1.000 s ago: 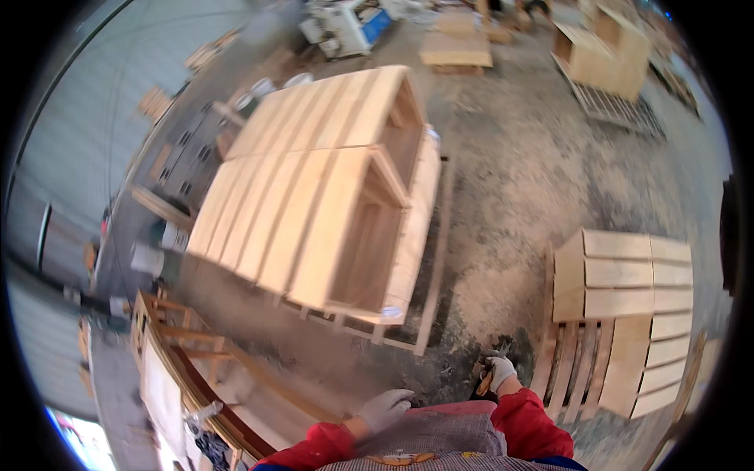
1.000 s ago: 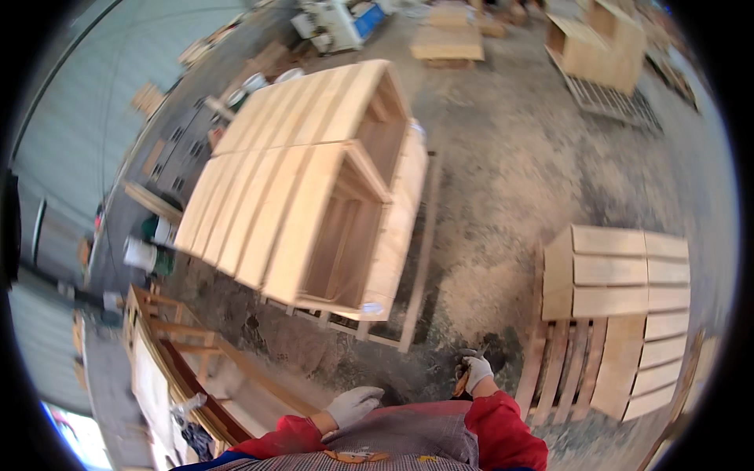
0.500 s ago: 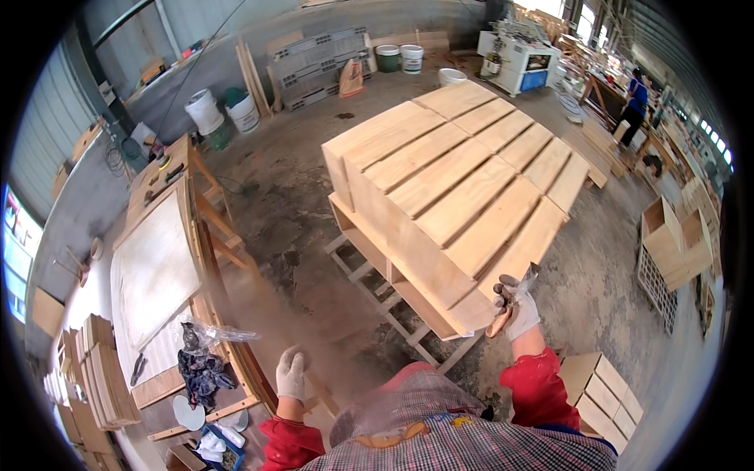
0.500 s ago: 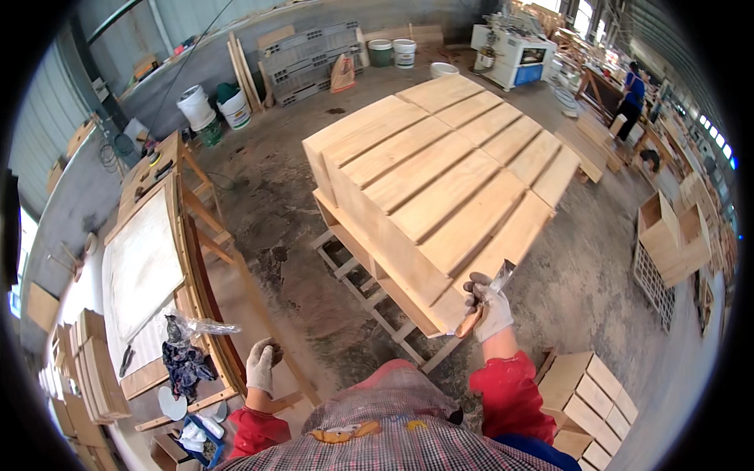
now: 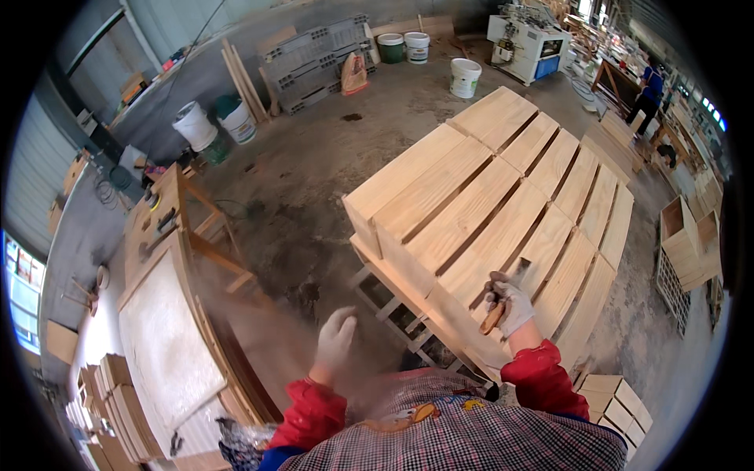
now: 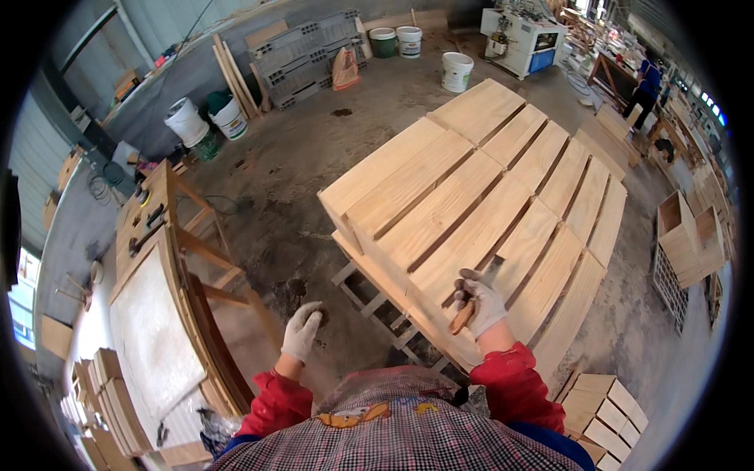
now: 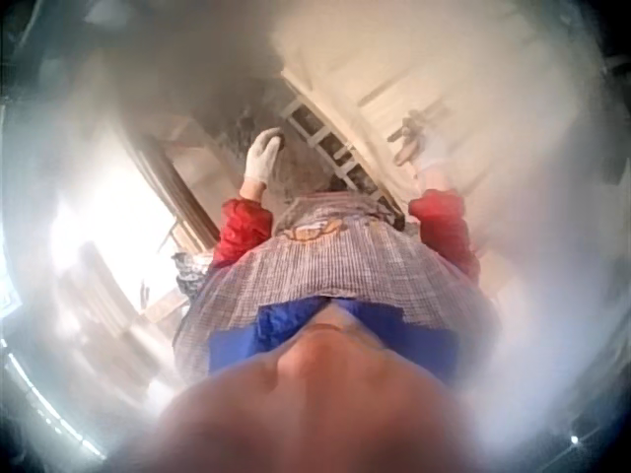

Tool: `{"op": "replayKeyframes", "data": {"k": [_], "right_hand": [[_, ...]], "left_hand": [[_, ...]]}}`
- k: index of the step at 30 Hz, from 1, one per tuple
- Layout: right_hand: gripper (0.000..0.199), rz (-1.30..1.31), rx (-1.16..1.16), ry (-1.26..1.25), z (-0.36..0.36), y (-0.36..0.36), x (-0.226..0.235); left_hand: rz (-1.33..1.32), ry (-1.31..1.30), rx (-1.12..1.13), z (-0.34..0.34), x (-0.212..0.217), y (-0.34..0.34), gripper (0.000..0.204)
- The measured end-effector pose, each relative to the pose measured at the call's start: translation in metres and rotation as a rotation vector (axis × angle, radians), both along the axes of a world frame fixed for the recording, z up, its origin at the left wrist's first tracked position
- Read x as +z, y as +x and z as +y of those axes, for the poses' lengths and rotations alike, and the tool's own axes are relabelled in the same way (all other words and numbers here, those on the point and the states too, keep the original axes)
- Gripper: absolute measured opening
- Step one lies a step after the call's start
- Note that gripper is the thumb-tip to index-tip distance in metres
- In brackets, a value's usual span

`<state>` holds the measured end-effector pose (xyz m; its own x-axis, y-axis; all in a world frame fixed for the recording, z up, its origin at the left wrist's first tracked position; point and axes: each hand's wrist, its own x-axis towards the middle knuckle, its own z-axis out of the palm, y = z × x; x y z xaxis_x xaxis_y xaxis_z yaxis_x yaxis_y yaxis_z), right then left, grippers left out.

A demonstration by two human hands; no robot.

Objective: The person uses a scraper to clean the edges and joints of wooden boxes before stacking them on a pallet.

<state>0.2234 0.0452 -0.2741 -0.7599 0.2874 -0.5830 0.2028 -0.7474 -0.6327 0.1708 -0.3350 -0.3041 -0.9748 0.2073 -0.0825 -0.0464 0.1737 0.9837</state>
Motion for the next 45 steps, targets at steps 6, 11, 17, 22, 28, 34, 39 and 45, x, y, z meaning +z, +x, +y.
{"op": "replayKeyframes", "data": {"k": [6,11,17,22,28,34,39,45], "right_hand": [[0.034,0.017,0.146,-0.089,-0.061,-0.036,0.031],[0.031,-0.008,-0.106,-0.202,-0.105,-0.046,0.025],[0.035,-0.052,-0.272,-0.225,-0.178,-0.078,0.03],[0.034,-0.031,-0.44,-0.167,-0.212,-0.087,0.032],[0.031,0.035,-0.7,-0.122,-0.235,-0.055,0.033],[0.028,0.092,-0.922,-0.066,-0.245,-0.02,0.038],[0.025,0.057,-1.003,-0.007,-0.248,0.029,0.028],[0.024,0.064,-1.042,0.07,-0.274,0.056,0.031]], "left_hand": [[0.104,-0.063,-0.163,0.052,0.028,-0.193,0.025],[0.35,-0.572,-0.316,0.13,0.011,-0.352,0.044],[-0.053,-0.335,-0.581,0.205,-0.066,-0.446,0.051],[-0.307,-0.324,-0.629,0.215,-0.067,-0.442,0.055],[-0.291,0.037,-0.54,0.178,-0.032,-0.501,0.038],[0.308,-0.046,-0.563,0.107,0.126,-0.574,0.03],[0.803,-0.203,-0.779,0.093,0.291,-0.504,0.024],[1.331,-0.196,-0.885,0.134,0.391,-0.399,0.03]]}}
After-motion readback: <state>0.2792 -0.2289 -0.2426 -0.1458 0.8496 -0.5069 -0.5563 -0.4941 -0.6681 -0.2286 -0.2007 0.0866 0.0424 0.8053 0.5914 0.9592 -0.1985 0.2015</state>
